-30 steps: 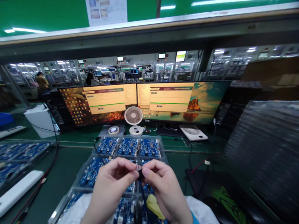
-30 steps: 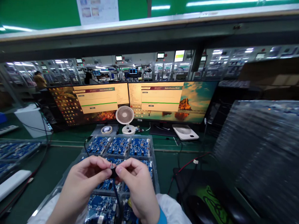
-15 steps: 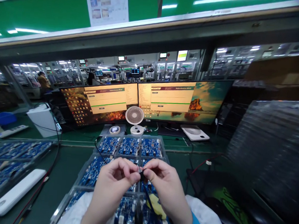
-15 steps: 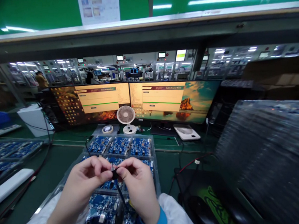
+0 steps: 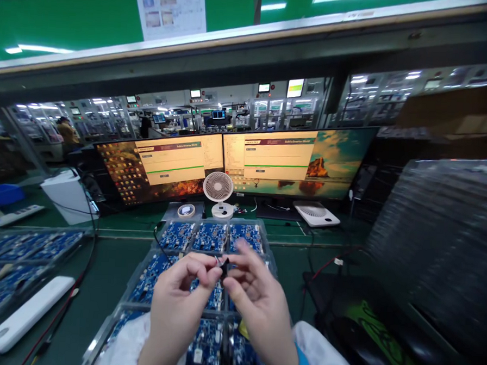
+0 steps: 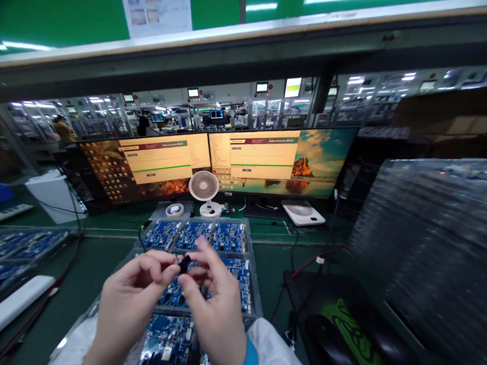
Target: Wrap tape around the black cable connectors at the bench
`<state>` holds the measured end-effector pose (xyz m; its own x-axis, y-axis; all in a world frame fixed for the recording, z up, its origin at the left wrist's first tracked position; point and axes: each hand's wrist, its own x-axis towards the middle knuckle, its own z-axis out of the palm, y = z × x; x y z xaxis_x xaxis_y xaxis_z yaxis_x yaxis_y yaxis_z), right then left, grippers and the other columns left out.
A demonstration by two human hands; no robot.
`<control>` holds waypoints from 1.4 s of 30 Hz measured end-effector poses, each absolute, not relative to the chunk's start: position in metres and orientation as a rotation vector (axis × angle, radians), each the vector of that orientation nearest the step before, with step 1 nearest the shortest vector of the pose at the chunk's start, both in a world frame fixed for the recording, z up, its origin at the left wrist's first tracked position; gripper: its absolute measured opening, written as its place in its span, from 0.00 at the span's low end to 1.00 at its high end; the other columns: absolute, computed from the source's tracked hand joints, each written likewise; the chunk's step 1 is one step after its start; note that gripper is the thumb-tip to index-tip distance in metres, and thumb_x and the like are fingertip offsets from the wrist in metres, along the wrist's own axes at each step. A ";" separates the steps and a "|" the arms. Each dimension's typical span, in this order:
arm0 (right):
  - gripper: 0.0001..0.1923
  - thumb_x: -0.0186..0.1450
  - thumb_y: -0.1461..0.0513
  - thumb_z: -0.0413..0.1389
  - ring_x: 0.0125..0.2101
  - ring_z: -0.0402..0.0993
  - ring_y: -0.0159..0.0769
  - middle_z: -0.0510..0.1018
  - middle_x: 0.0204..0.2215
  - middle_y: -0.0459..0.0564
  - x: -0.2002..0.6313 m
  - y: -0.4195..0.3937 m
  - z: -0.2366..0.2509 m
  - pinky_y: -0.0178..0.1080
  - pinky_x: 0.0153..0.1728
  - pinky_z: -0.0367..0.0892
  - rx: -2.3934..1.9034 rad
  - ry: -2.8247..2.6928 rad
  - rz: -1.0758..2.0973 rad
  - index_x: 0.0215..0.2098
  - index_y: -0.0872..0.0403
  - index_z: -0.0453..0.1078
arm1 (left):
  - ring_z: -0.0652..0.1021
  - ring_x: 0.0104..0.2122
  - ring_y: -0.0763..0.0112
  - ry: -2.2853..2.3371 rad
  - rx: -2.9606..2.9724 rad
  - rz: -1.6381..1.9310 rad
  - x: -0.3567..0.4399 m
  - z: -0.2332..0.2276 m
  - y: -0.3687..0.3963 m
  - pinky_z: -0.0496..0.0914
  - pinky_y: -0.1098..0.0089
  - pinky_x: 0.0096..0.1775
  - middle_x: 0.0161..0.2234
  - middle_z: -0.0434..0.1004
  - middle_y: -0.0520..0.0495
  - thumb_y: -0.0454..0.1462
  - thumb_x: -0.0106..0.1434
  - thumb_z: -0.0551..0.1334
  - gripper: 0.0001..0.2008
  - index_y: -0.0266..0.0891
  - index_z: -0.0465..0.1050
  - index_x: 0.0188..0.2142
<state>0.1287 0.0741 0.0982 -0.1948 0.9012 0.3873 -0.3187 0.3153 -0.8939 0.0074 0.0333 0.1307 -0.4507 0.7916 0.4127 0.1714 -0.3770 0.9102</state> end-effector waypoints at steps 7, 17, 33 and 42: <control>0.41 0.58 0.64 0.65 0.42 0.77 0.39 0.78 0.43 0.50 0.134 0.079 0.105 0.45 0.46 0.71 -0.550 -1.126 1.301 0.62 0.43 0.49 | 0.79 0.35 0.64 1.440 1.273 1.849 0.008 0.132 0.034 0.74 0.70 0.37 0.29 0.79 0.47 0.33 0.53 0.68 0.13 0.41 0.65 0.19; 0.22 0.49 0.65 0.72 0.26 0.72 0.26 0.76 0.24 0.39 0.129 0.077 0.107 0.29 0.29 0.67 -0.409 -0.854 1.674 0.38 0.51 0.69 | 0.78 0.33 0.66 1.303 1.186 1.802 0.017 0.131 0.029 0.74 0.72 0.35 0.29 0.78 0.48 0.34 0.53 0.69 0.18 0.42 0.61 0.16; 0.23 0.52 0.64 0.71 0.25 0.72 0.26 0.75 0.25 0.38 0.125 0.069 0.112 0.30 0.25 0.69 -0.309 -0.667 1.918 0.39 0.51 0.65 | 0.79 0.25 0.73 1.176 1.240 1.825 0.014 0.130 0.026 0.76 0.76 0.28 0.28 0.80 0.51 0.29 0.55 0.68 0.17 0.39 0.65 0.15; 0.24 0.48 0.67 0.72 0.24 0.72 0.25 0.75 0.25 0.37 0.129 0.075 0.113 0.29 0.24 0.71 -0.262 -0.672 2.014 0.38 0.53 0.66 | 0.79 0.24 0.76 1.163 1.416 1.781 0.009 0.129 0.026 0.76 0.79 0.29 0.28 0.81 0.55 0.26 0.56 0.66 0.17 0.39 0.67 0.15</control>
